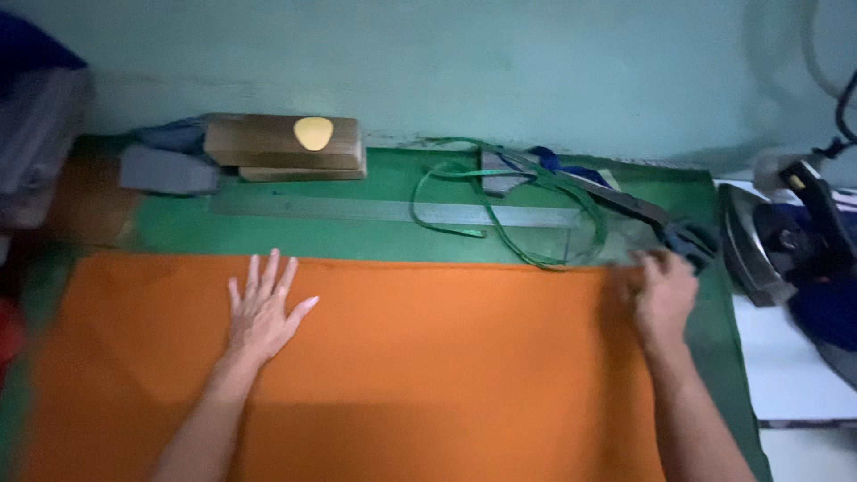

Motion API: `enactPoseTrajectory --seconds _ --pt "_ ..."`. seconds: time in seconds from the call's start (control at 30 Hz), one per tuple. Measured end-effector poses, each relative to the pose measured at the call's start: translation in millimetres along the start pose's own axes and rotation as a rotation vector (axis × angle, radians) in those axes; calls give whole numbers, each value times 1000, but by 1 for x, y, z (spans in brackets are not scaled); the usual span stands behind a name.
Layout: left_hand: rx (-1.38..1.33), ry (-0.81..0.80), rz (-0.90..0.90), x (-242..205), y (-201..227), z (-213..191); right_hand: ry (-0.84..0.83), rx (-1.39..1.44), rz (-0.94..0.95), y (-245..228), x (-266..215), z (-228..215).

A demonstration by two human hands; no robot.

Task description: The person smooths an orange fabric on a green table, then places a blue pattern piece on top. They align the pattern and use shears to cut the blue fabric along the pattern's edge.

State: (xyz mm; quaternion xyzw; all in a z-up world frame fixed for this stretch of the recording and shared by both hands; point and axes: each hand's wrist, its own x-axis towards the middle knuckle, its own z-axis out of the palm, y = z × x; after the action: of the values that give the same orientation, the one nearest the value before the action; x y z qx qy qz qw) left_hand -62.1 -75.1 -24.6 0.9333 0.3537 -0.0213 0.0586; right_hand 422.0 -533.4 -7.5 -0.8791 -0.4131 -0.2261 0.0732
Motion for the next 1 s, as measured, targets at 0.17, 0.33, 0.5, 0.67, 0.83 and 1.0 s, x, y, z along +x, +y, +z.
enactPoseTrajectory --seconds 0.17,0.33,0.5,0.67,0.83,1.0 --pt "-50 195 72 12 -2 1 -635 117 13 -99 44 -18" --pt "-25 125 56 40 -17 -3 -706 -287 -81 -99 93 -3" --pt "-157 -161 -18 54 -23 -23 -296 425 129 -92 141 -21" --pt "-178 -88 66 59 -21 -25 -182 362 -244 -164 56 -11" --pt "-158 -13 200 44 -24 -29 -122 482 -498 -231 -19 -41" --pt "3 -121 105 36 -84 -50 -173 171 -202 -173 -23 -28"
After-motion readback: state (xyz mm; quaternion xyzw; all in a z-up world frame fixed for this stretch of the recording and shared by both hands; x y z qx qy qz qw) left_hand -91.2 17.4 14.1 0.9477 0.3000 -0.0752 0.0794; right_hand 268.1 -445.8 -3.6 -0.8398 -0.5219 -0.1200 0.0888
